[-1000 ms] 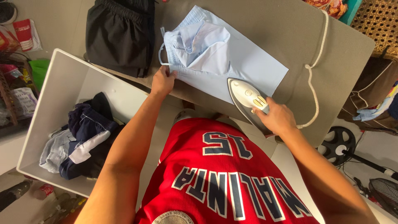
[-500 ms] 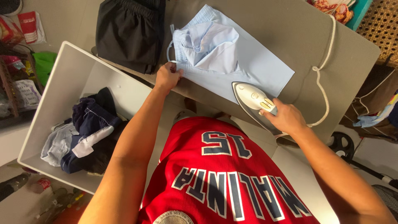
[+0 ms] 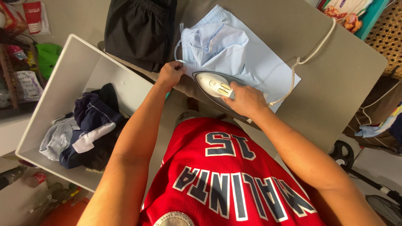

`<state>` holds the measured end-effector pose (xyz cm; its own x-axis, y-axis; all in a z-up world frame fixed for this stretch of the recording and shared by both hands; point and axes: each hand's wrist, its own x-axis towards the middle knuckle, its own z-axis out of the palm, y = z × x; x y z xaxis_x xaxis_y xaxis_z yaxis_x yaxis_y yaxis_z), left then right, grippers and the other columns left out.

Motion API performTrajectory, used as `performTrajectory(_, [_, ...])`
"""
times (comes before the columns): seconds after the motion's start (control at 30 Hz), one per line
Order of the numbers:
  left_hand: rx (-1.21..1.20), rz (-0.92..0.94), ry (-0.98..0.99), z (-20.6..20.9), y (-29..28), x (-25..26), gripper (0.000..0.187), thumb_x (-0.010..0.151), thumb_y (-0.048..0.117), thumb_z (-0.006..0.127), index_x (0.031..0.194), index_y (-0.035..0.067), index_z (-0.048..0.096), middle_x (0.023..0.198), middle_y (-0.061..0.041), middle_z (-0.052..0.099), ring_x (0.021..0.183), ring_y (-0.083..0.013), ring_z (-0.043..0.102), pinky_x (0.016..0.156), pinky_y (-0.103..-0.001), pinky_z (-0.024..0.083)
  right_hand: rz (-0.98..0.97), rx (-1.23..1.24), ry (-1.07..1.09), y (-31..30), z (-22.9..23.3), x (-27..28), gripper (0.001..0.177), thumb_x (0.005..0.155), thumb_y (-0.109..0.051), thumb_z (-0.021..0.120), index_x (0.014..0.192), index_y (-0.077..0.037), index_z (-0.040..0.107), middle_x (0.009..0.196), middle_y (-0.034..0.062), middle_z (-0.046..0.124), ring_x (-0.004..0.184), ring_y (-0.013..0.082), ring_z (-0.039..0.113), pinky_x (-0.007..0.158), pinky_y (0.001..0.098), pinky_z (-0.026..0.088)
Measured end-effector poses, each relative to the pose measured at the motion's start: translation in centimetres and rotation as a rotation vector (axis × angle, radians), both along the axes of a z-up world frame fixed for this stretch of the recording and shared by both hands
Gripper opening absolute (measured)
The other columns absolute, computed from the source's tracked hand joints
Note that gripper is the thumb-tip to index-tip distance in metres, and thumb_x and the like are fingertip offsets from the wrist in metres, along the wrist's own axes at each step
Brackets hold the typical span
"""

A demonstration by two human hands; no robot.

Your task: The person irons a pair of light blue shorts on a table. They repeatedly smooth the fabric with their hands, use a white iron to press the garment, and fold the shorts into a neat stack.

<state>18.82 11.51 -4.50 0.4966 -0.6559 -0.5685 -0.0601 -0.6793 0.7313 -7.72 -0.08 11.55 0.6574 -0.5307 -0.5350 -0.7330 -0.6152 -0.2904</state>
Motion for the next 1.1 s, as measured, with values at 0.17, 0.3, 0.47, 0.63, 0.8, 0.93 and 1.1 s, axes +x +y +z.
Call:
performTrajectory(0.17, [0.114, -0.017, -0.064, 1.0, -0.1, -0.4, 0.026, 0.093, 0.028, 0.07, 0.108, 0.007, 0.073, 0.088, -0.009, 0.07, 0.079, -0.0212, 0.064, 0.07, -0.037, 0.052, -0.098, 0.012, 0.066, -1.0, -0.6, -4.6, 0.055, 0.09, -0.054, 0.068, 0.118, -0.007, 0.062, 0.089, 0.0194, 0.074, 0.087, 0.0408, 0.073, 0.078, 0.0527, 0.056])
performTrajectory(0.3, [0.06, -0.019, -0.066, 0.0, -0.1, -0.4, 0.025, 0.092, 0.027, 0.072, 0.106, 0.006, 0.073, 0.09, -0.01, 0.072, 0.081, -0.0224, 0.066, 0.072, -0.037, 0.053, -0.281, 0.009, 0.129, -1.8, -1.1, -12.1, 0.067, 0.087, -0.056, 0.068, 0.13, -0.004, 0.061, 0.082, 0.0217, 0.074, 0.083, 0.0417, 0.074, 0.077, 0.0527, 0.057])
performTrajectory(0.47, [0.057, -0.045, -0.106, -0.4, 0.0, -0.5, 0.025, 0.091, 0.027, 0.072, 0.105, 0.005, 0.072, 0.089, -0.008, 0.071, 0.079, -0.0217, 0.065, 0.069, -0.037, 0.052, -0.355, -0.101, 0.069, -0.7, -2.6, -19.8, 0.079, 0.088, -0.059, 0.069, 0.132, 0.005, 0.06, 0.079, 0.0263, 0.072, 0.079, 0.0444, 0.073, 0.074, 0.0522, 0.058])
performTrajectory(0.63, [0.068, -0.063, -0.102, -0.2, 0.0, -0.3, 0.025, 0.092, 0.028, 0.073, 0.1, 0.004, 0.071, 0.082, -0.01, 0.067, 0.074, -0.0216, 0.062, 0.066, -0.038, 0.05, -0.348, -0.048, 0.125, -0.9, -2.3, -18.7, 0.07, 0.09, -0.06, 0.067, 0.123, 0.001, 0.064, 0.078, 0.0248, 0.073, 0.078, 0.0437, 0.073, 0.075, 0.0524, 0.058])
performTrajectory(0.8, [0.042, -0.076, -0.078, -0.5, 0.1, 0.0, 0.024, 0.092, 0.027, 0.072, 0.099, 0.004, 0.071, 0.08, -0.009, 0.066, 0.073, -0.0196, 0.059, 0.065, -0.037, 0.049, -0.264, -0.059, 0.027, -1.7, -1.7, -11.7, 0.062, 0.088, -0.054, 0.069, 0.122, -0.002, 0.064, 0.086, 0.0229, 0.074, 0.087, 0.0432, 0.071, 0.078, 0.0532, 0.056])
performTrajectory(0.93, [0.022, -0.105, -0.112, -0.5, 0.1, 0.3, 0.025, 0.092, 0.027, 0.073, 0.102, 0.003, 0.071, 0.082, -0.008, 0.067, 0.074, -0.0184, 0.059, 0.067, -0.036, 0.049, -0.267, -0.023, 0.073, -1.8, -0.9, -9.1, 0.058, 0.088, -0.054, 0.069, 0.119, -0.005, 0.064, 0.09, 0.0221, 0.074, 0.089, 0.0419, 0.071, 0.079, 0.053, 0.056])
performTrajectory(1.1, [0.138, -0.07, -0.032, 0.2, -0.4, 0.0, 0.026, 0.093, 0.026, 0.071, 0.106, 0.003, 0.072, 0.081, -0.004, 0.066, 0.072, -0.0148, 0.057, 0.065, -0.034, 0.048, -0.343, 0.008, 0.114, -1.4, -0.7, -13.5, 0.058, 0.089, -0.056, 0.067, 0.115, -0.004, 0.063, 0.087, 0.0227, 0.074, 0.085, 0.0419, 0.072, 0.076, 0.0532, 0.057])
